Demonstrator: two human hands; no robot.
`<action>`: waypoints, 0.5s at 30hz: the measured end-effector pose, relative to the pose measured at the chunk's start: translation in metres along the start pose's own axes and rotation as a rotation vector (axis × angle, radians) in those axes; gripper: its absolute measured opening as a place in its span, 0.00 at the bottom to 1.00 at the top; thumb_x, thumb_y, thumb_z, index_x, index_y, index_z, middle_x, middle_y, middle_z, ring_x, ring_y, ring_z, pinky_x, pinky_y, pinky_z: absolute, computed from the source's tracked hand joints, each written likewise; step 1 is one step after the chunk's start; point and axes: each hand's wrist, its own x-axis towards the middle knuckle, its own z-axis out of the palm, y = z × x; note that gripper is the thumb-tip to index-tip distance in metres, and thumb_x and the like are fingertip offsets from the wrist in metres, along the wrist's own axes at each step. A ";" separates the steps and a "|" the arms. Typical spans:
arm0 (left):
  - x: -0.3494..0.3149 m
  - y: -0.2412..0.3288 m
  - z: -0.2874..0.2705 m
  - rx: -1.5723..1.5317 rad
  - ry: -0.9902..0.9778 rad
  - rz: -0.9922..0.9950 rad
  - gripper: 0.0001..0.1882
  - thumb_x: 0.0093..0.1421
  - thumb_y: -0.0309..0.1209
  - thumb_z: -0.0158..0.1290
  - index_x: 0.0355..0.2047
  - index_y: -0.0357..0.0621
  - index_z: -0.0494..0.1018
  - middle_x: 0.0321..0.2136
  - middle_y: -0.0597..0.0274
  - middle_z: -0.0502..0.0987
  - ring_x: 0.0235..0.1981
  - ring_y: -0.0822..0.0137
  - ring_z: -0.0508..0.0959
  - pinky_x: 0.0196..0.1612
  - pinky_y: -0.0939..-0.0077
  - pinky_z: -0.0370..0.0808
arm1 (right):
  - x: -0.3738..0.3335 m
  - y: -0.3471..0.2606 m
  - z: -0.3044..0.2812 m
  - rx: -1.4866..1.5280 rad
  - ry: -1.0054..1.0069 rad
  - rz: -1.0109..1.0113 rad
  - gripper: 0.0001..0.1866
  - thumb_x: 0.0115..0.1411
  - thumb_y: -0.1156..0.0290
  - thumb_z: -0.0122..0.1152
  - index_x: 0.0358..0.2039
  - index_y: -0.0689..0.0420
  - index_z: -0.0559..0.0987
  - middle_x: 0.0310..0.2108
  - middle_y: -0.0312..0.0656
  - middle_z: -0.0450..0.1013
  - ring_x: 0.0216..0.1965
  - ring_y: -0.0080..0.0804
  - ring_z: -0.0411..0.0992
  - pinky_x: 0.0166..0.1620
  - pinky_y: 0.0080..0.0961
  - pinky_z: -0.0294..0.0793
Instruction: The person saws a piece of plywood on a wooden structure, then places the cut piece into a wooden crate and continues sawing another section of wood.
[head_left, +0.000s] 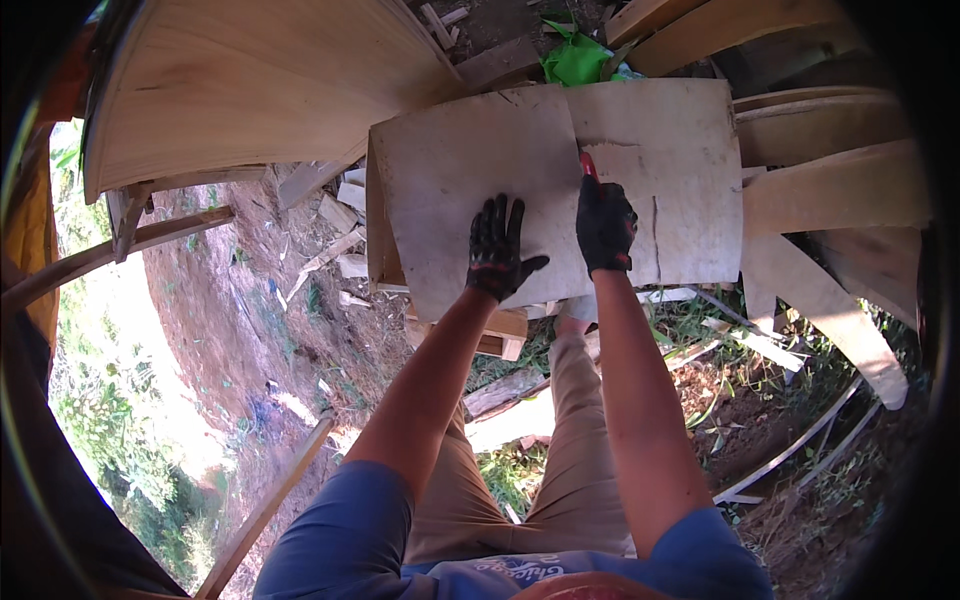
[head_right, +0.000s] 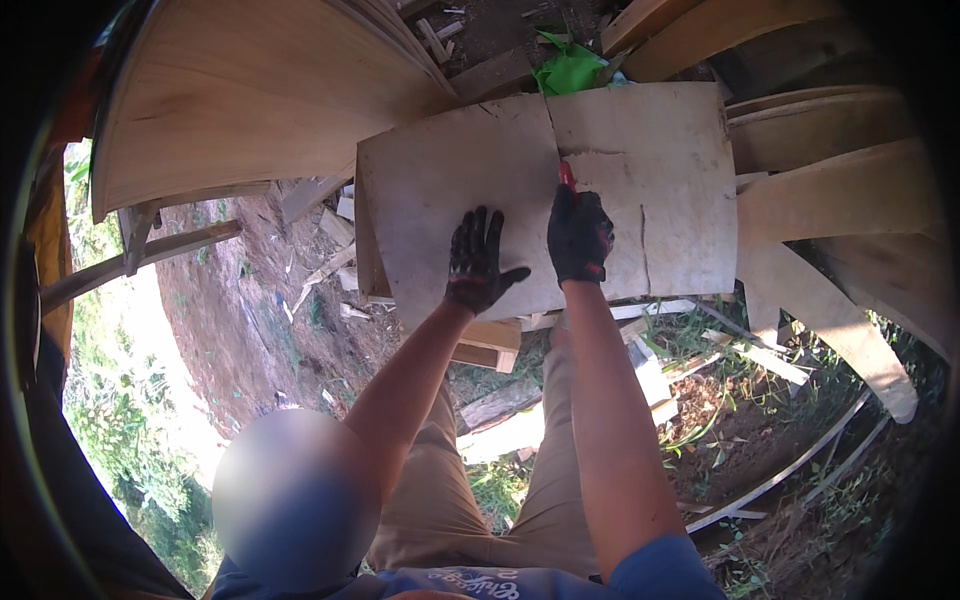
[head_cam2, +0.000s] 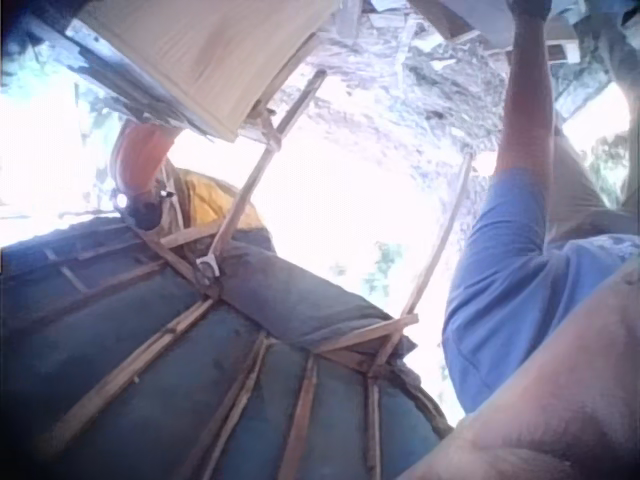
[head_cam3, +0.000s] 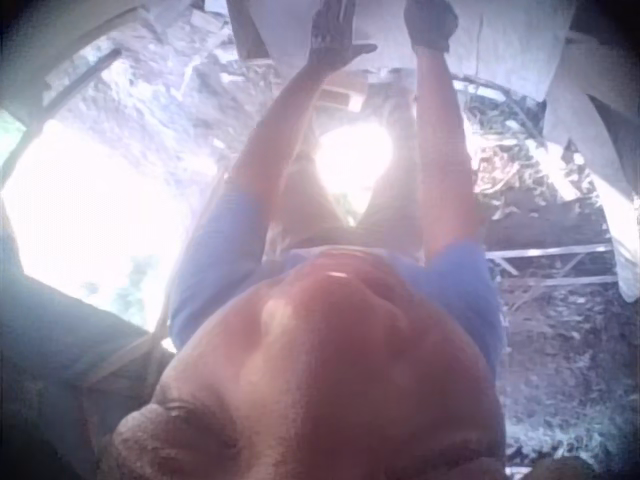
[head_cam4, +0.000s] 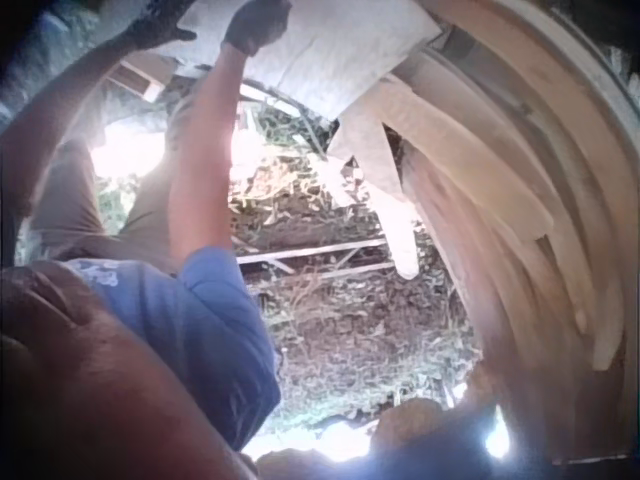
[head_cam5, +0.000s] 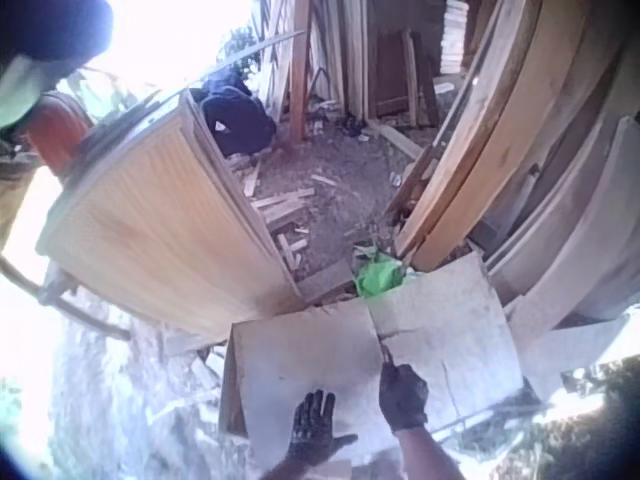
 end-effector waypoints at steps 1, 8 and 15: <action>0.022 0.002 0.010 0.015 0.090 0.008 0.57 0.61 0.55 0.67 0.80 0.44 0.52 0.79 0.35 0.53 0.79 0.34 0.53 0.79 0.36 0.49 | -0.004 -0.002 0.002 0.035 0.031 0.021 0.29 0.76 0.43 0.50 0.50 0.60 0.81 0.37 0.60 0.84 0.44 0.64 0.83 0.48 0.58 0.80; 0.112 0.041 0.075 0.310 0.343 -0.009 0.39 0.70 0.49 0.52 0.79 0.53 0.60 0.79 0.47 0.58 0.80 0.41 0.54 0.78 0.28 0.45 | 0.000 0.006 0.016 0.306 0.008 -0.152 0.35 0.74 0.50 0.56 0.70 0.64 0.73 0.56 0.66 0.80 0.56 0.64 0.80 0.60 0.51 0.79; 0.123 0.063 0.092 0.313 0.379 -0.128 0.37 0.71 0.49 0.48 0.78 0.54 0.61 0.78 0.47 0.58 0.79 0.41 0.57 0.77 0.26 0.47 | 0.006 0.030 0.029 0.428 0.111 -0.184 0.26 0.71 0.61 0.64 0.65 0.61 0.80 0.55 0.62 0.81 0.55 0.58 0.82 0.56 0.45 0.81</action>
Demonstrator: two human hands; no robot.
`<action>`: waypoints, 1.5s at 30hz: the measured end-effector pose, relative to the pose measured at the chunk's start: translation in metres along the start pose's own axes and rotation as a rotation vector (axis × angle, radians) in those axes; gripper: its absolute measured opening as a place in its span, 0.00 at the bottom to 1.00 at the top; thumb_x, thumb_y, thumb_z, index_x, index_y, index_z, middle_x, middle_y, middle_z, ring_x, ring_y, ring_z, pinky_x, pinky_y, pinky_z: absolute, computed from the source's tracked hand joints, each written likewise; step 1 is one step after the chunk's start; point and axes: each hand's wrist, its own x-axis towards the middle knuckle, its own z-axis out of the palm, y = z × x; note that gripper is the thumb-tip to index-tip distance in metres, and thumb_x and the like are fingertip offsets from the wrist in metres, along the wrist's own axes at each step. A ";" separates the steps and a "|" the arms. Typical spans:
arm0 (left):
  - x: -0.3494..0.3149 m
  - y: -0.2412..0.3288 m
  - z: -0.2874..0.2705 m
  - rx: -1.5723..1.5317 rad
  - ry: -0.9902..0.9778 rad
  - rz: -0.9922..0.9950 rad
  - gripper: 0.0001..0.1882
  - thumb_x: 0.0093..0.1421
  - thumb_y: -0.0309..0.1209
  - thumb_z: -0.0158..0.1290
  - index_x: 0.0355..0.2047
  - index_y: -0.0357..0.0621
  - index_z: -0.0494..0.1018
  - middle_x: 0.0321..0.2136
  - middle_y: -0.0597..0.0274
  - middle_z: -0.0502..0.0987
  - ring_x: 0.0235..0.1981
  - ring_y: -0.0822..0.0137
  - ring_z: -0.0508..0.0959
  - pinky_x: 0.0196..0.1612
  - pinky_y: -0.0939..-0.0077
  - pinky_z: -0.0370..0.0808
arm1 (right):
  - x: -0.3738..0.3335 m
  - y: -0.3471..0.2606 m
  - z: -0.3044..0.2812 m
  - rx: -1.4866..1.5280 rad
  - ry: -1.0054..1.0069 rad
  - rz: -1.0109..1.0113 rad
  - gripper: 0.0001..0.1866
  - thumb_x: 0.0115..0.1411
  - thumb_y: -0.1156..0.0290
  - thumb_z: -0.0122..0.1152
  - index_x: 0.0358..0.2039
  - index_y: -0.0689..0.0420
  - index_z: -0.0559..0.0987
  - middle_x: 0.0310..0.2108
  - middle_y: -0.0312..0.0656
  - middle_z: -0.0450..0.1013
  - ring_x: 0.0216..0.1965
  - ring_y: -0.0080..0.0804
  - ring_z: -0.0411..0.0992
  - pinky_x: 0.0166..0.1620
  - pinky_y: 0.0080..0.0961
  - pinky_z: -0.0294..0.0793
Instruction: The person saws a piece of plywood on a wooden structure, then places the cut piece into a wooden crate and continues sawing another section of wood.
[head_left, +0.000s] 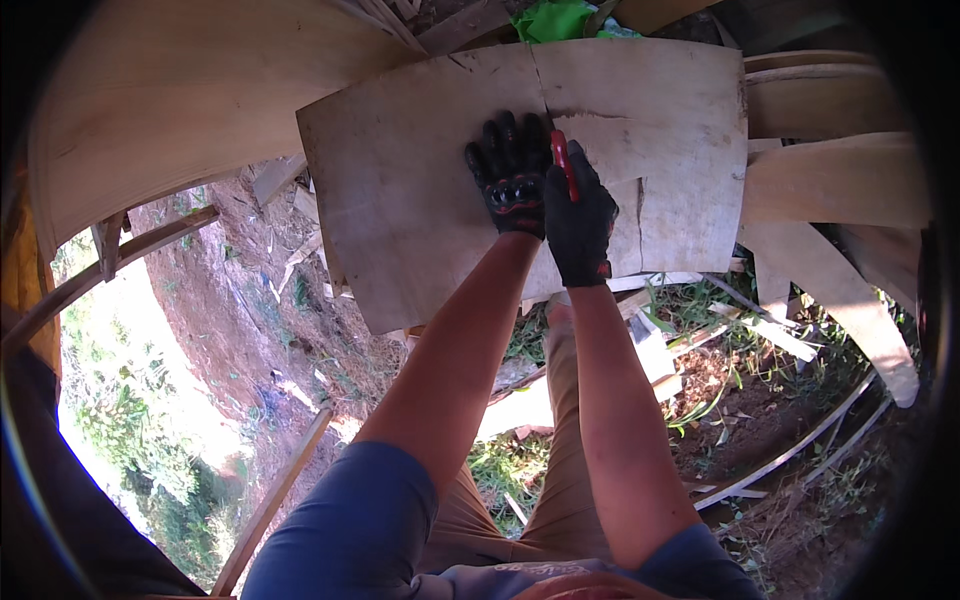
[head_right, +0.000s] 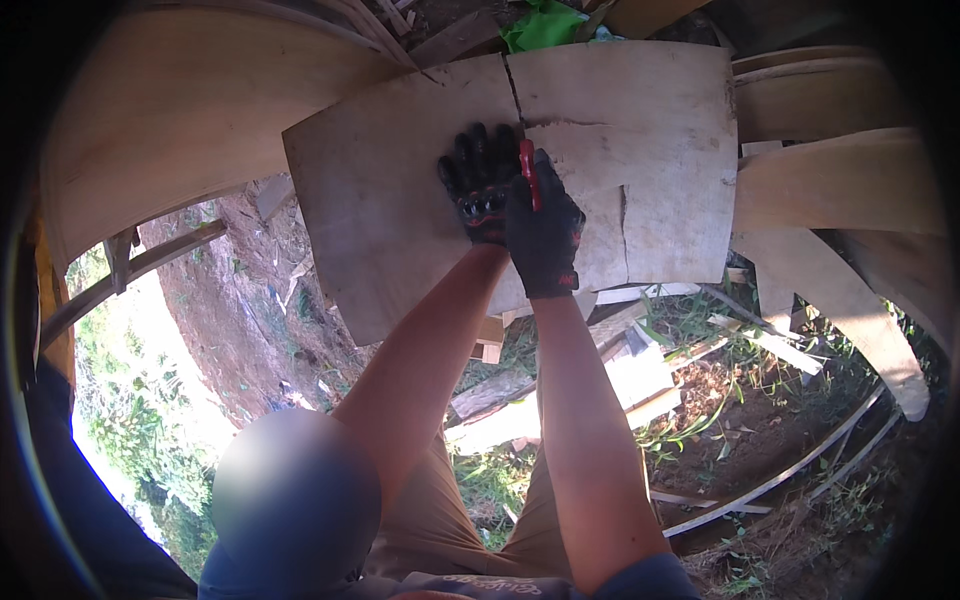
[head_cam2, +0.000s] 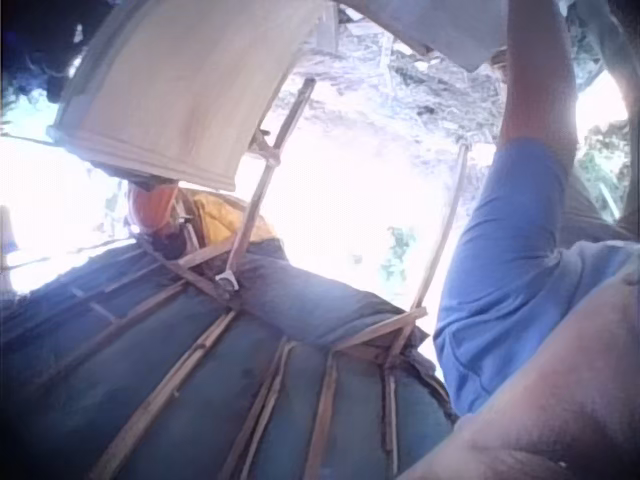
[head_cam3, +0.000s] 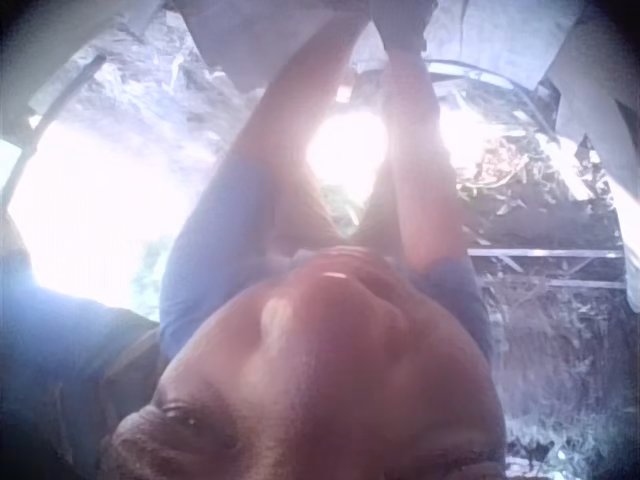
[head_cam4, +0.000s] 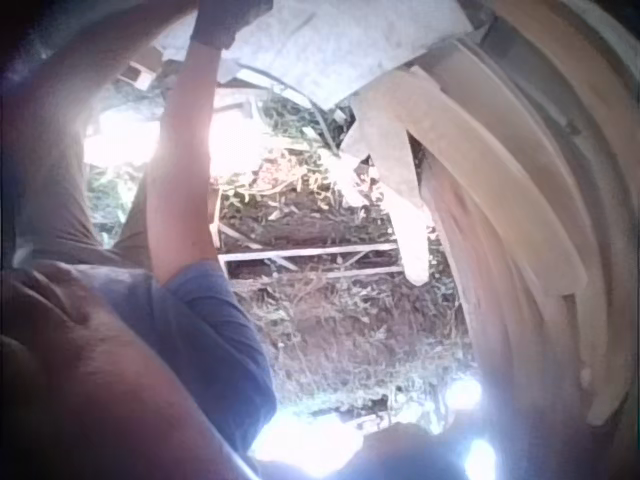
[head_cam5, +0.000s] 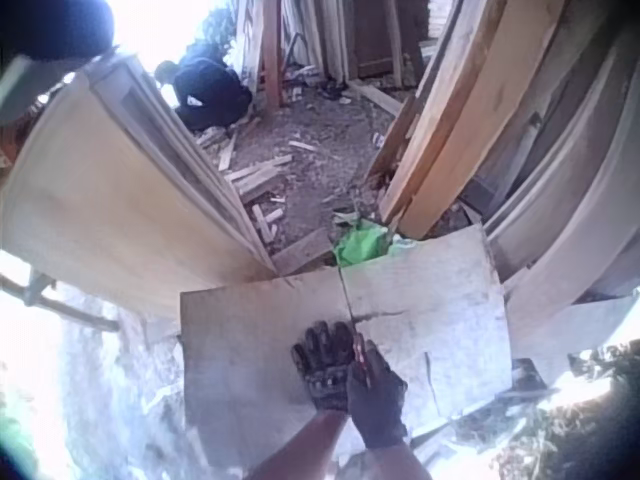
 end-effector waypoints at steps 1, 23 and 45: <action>0.001 -0.001 -0.001 0.018 0.002 -0.006 0.37 0.71 0.49 0.48 0.78 0.55 0.61 0.78 0.47 0.58 0.79 0.41 0.57 0.77 0.26 0.47 | -0.002 0.000 0.000 0.010 -0.018 0.015 0.26 0.71 0.61 0.63 0.65 0.61 0.80 0.55 0.62 0.81 0.55 0.58 0.82 0.57 0.45 0.82; 0.007 0.000 0.000 0.029 -0.090 -0.053 0.40 0.70 0.51 0.53 0.79 0.58 0.60 0.79 0.51 0.59 0.80 0.45 0.56 0.79 0.30 0.45 | -0.034 -0.002 -0.022 0.244 -0.176 0.251 0.29 0.77 0.59 0.57 0.74 0.52 0.71 0.67 0.55 0.75 0.62 0.56 0.78 0.58 0.44 0.80; 0.006 -0.002 0.004 0.173 -0.081 0.035 0.42 0.70 0.46 0.51 0.82 0.57 0.53 0.82 0.52 0.51 0.82 0.43 0.50 0.79 0.30 0.42 | -0.045 0.035 -0.028 0.413 -0.294 0.209 0.36 0.74 0.62 0.66 0.78 0.53 0.66 0.49 0.40 0.82 0.38 0.22 0.73 0.45 0.25 0.78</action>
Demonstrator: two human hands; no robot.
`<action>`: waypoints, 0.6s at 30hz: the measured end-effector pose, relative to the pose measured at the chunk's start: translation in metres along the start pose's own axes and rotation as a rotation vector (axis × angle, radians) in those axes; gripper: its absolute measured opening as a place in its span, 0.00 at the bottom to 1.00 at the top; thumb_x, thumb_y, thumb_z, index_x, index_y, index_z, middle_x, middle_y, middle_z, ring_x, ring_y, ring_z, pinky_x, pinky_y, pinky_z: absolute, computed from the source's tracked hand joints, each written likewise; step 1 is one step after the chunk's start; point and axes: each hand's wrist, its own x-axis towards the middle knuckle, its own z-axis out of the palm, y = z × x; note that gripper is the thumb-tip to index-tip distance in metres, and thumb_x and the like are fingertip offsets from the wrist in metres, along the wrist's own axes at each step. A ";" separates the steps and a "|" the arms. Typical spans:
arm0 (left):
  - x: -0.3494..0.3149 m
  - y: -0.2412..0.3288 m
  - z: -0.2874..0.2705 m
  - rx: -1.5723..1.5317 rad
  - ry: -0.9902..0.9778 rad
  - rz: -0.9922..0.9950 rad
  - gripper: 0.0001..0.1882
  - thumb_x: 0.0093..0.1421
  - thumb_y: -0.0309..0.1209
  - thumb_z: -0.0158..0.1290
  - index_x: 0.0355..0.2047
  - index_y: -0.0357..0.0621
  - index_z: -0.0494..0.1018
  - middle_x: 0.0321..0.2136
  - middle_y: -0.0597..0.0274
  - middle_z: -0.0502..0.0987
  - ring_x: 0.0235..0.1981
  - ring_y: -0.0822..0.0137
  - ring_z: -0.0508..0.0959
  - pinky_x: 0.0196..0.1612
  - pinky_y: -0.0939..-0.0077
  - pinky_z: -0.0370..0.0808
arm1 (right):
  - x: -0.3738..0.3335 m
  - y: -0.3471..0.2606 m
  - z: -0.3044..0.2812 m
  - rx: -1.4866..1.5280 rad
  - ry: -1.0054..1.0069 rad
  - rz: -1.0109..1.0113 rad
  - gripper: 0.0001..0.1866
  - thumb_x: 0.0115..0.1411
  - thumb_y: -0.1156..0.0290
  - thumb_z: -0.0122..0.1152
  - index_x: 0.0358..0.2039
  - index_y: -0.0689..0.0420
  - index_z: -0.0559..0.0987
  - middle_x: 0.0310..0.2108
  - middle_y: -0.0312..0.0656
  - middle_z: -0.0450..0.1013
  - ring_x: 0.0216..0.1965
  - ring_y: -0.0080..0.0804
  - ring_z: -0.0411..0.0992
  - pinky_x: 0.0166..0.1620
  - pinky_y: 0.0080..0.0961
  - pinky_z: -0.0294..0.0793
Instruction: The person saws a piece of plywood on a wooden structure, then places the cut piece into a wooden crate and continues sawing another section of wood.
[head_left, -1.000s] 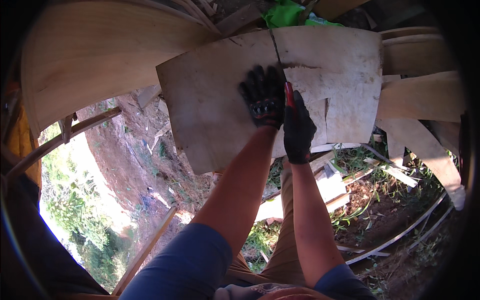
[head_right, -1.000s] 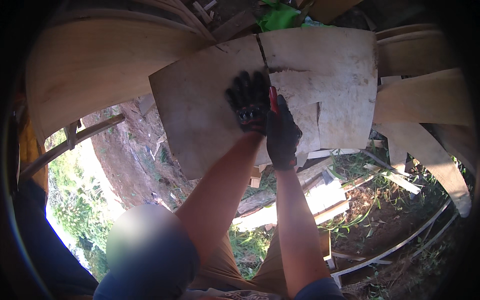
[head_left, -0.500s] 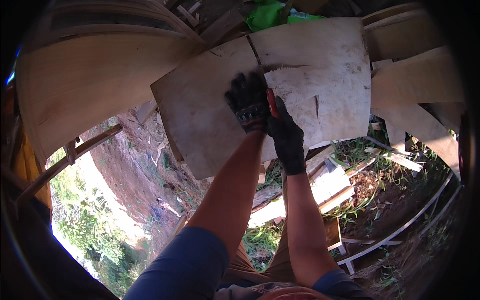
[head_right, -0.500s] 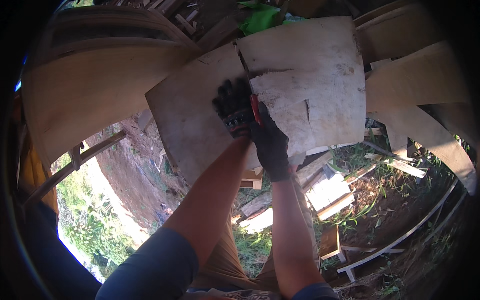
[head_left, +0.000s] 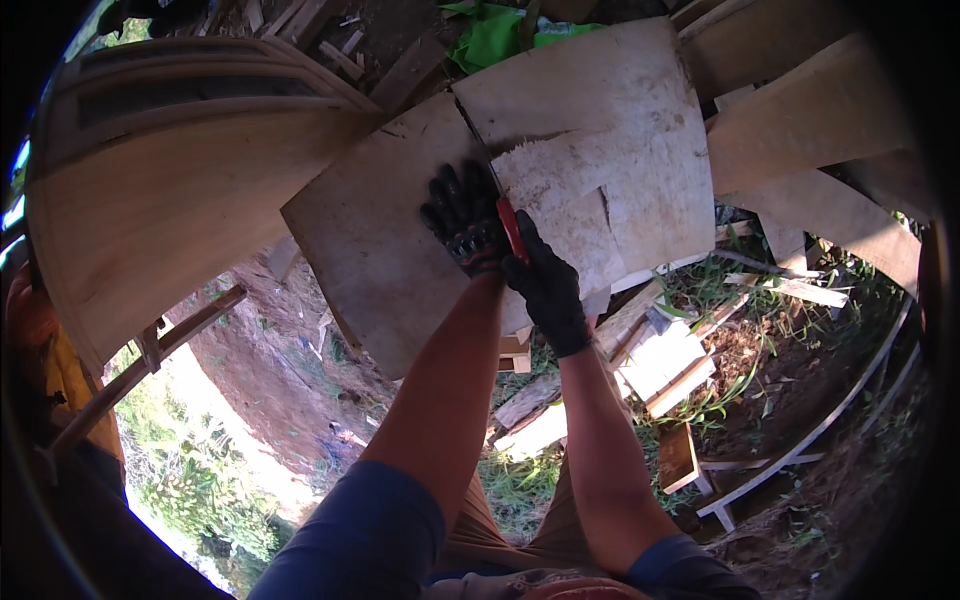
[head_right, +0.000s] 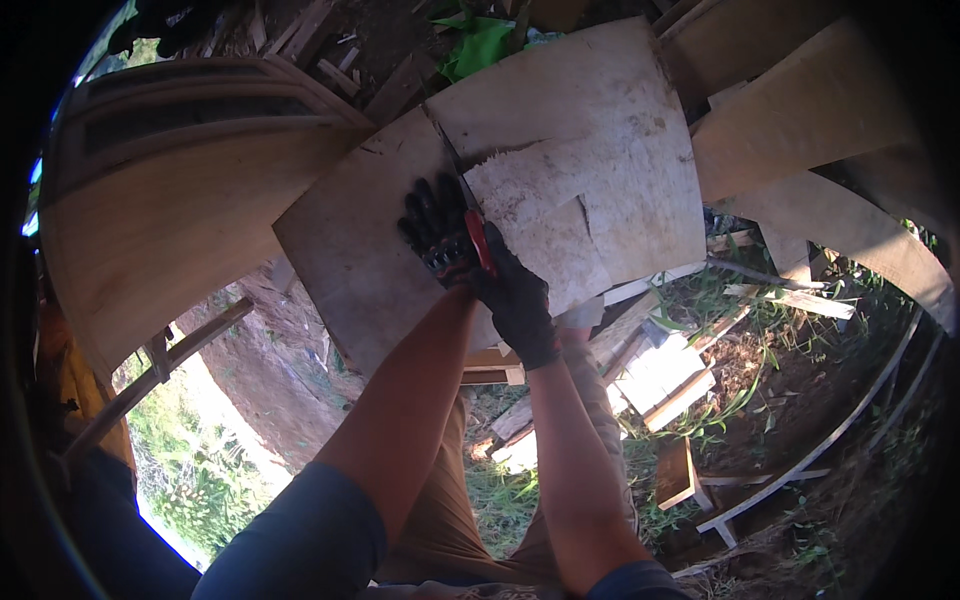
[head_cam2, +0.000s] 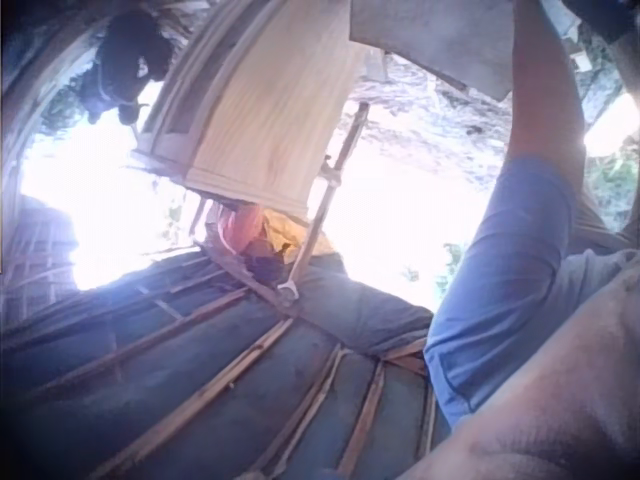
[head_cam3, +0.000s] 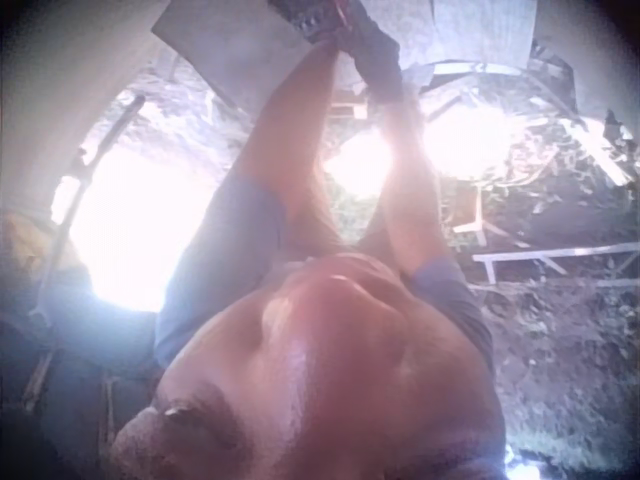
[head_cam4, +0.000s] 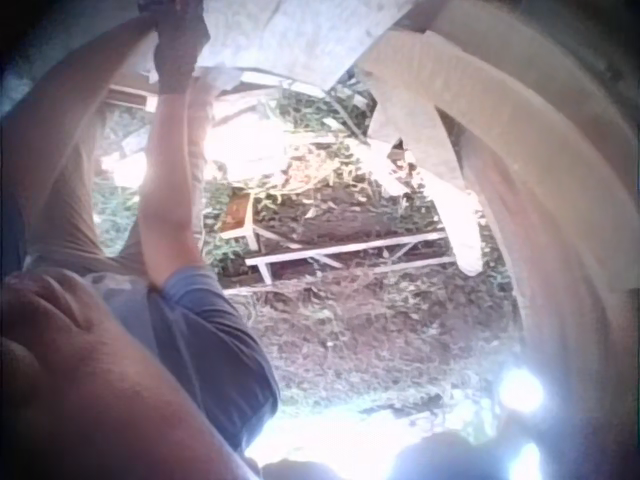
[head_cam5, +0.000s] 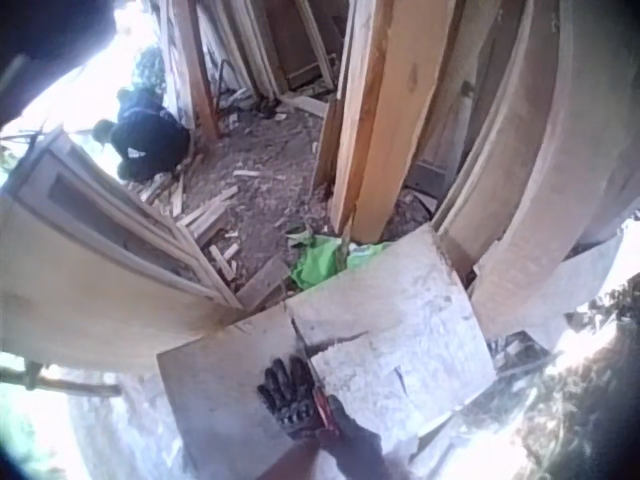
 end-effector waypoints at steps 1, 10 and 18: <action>0.001 0.000 -0.001 -0.002 0.012 0.009 0.42 0.70 0.45 0.50 0.82 0.57 0.53 0.82 0.52 0.50 0.82 0.43 0.50 0.79 0.30 0.42 | 0.000 0.002 -0.002 0.007 -0.002 0.005 0.36 0.74 0.63 0.67 0.78 0.53 0.66 0.48 0.39 0.82 0.37 0.21 0.73 0.45 0.24 0.78; 0.000 0.008 -0.004 -0.010 -0.041 0.003 0.40 0.73 0.48 0.46 0.83 0.56 0.52 0.83 0.51 0.49 0.82 0.43 0.49 0.80 0.32 0.41 | 0.006 0.012 -0.012 0.265 -0.002 0.126 0.33 0.71 0.69 0.69 0.75 0.51 0.72 0.50 0.35 0.82 0.38 0.17 0.73 0.44 0.22 0.77; -0.005 0.007 0.003 0.087 -0.022 0.024 0.40 0.74 0.52 0.43 0.82 0.56 0.52 0.82 0.51 0.52 0.82 0.44 0.50 0.80 0.35 0.44 | 0.045 -0.064 0.029 0.793 0.101 0.219 0.28 0.75 0.62 0.58 0.72 0.57 0.74 0.54 0.57 0.83 0.54 0.48 0.83 0.53 0.37 0.82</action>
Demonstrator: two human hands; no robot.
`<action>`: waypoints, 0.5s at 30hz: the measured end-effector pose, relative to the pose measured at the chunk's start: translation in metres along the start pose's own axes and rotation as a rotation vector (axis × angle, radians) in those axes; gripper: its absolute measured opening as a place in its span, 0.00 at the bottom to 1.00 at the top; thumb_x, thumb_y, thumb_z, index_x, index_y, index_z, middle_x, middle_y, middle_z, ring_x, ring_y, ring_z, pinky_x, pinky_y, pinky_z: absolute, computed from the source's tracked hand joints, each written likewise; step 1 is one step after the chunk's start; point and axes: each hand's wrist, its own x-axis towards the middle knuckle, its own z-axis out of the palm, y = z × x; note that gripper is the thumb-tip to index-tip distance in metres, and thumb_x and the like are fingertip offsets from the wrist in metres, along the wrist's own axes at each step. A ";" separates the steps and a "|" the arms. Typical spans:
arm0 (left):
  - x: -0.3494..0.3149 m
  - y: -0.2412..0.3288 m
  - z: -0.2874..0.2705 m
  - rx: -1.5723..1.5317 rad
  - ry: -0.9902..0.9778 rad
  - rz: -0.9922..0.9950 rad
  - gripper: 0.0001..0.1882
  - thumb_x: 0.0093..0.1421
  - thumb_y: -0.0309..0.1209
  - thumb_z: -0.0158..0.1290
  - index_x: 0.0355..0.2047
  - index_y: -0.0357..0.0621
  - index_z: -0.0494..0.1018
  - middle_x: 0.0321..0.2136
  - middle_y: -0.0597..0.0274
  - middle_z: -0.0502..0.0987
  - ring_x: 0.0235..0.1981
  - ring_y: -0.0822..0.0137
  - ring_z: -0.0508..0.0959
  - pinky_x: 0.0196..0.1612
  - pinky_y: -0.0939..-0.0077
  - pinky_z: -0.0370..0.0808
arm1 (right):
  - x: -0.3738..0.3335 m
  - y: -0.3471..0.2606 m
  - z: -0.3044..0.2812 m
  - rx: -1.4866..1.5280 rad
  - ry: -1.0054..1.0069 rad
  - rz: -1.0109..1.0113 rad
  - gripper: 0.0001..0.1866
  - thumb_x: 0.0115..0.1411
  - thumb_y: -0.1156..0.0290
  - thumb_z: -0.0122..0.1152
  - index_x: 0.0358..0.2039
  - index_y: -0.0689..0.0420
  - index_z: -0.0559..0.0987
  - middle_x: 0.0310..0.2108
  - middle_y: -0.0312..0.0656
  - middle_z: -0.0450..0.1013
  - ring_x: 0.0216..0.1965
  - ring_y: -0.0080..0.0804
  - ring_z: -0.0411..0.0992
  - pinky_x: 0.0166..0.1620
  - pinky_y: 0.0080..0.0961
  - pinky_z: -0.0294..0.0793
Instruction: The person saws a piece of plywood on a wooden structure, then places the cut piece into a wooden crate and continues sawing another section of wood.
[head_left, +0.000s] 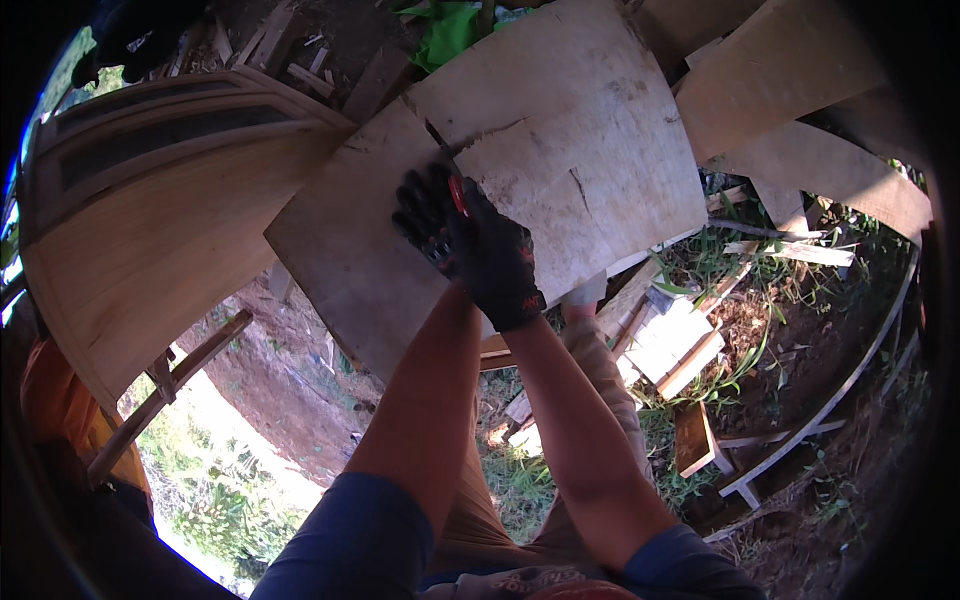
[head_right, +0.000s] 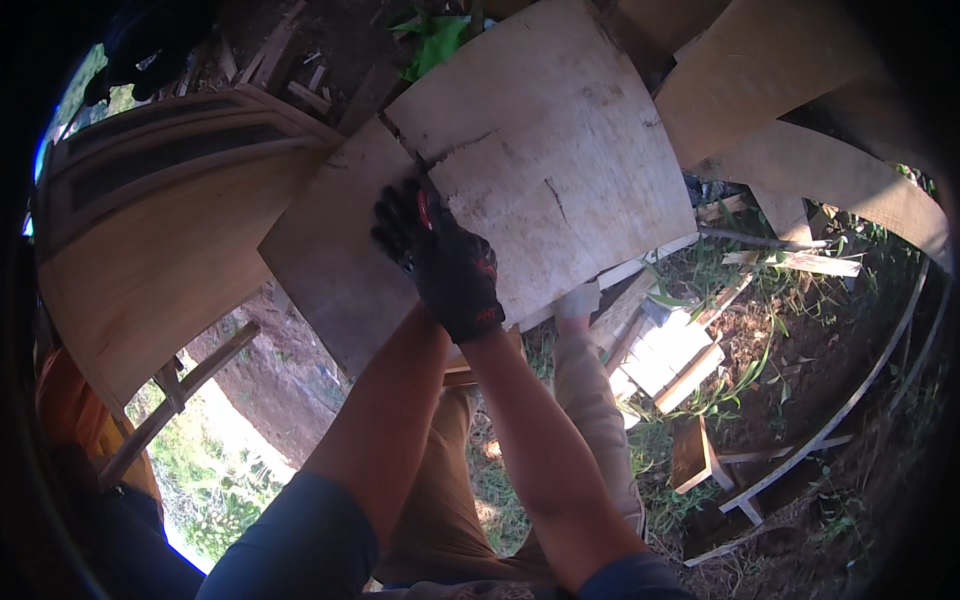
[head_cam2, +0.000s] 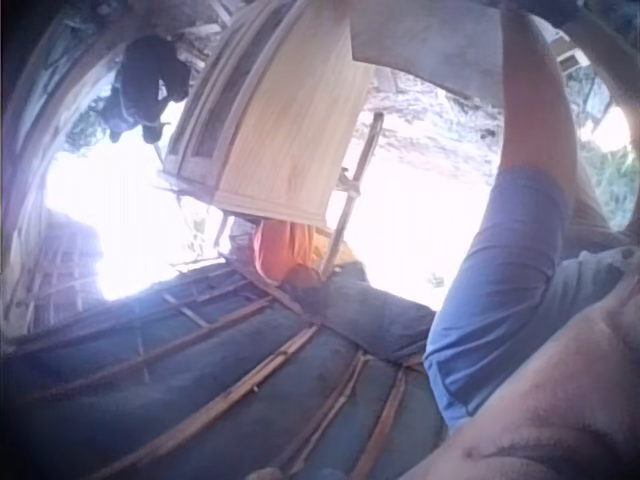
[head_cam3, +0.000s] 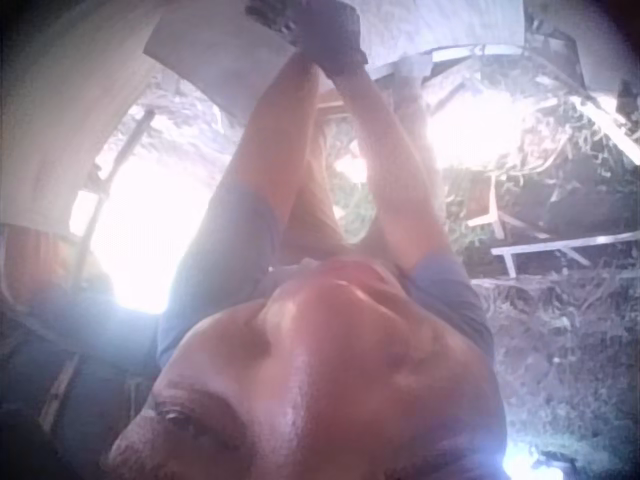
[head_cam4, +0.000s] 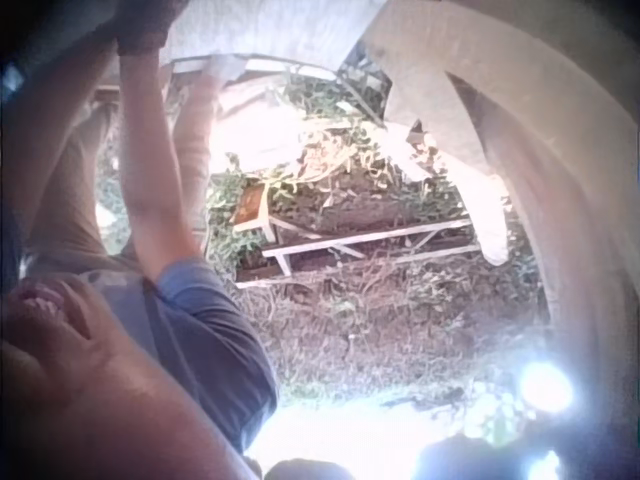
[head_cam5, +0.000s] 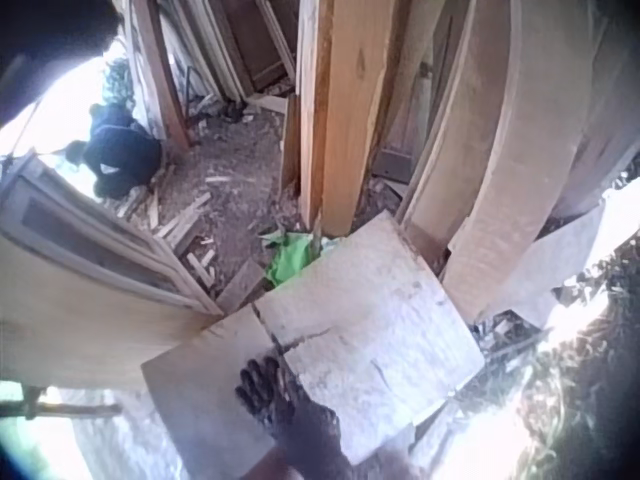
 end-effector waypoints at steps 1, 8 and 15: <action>-0.001 -0.002 -0.001 -0.013 0.006 -0.001 0.40 0.74 0.52 0.43 0.82 0.56 0.53 0.82 0.51 0.52 0.82 0.44 0.50 0.80 0.35 0.44 | 0.003 0.000 0.005 0.184 -0.010 -0.005 0.28 0.75 0.60 0.58 0.71 0.57 0.74 0.54 0.58 0.82 0.54 0.51 0.83 0.53 0.38 0.82; -0.001 0.003 0.005 -0.089 0.016 0.024 0.39 0.75 0.52 0.43 0.82 0.56 0.54 0.82 0.50 0.52 0.82 0.44 0.50 0.79 0.33 0.44 | 0.006 -0.001 -0.002 -0.146 0.021 -0.125 0.31 0.74 0.57 0.58 0.72 0.58 0.73 0.56 0.61 0.80 0.52 0.62 0.82 0.54 0.48 0.81; 0.001 -0.010 0.007 -0.099 0.055 0.009 0.39 0.74 0.53 0.44 0.81 0.56 0.56 0.81 0.49 0.53 0.82 0.44 0.51 0.78 0.32 0.46 | -0.011 -0.006 -0.023 -0.921 -0.003 -0.146 0.33 0.74 0.55 0.61 0.73 0.57 0.71 0.54 0.61 0.81 0.52 0.61 0.82 0.53 0.48 0.82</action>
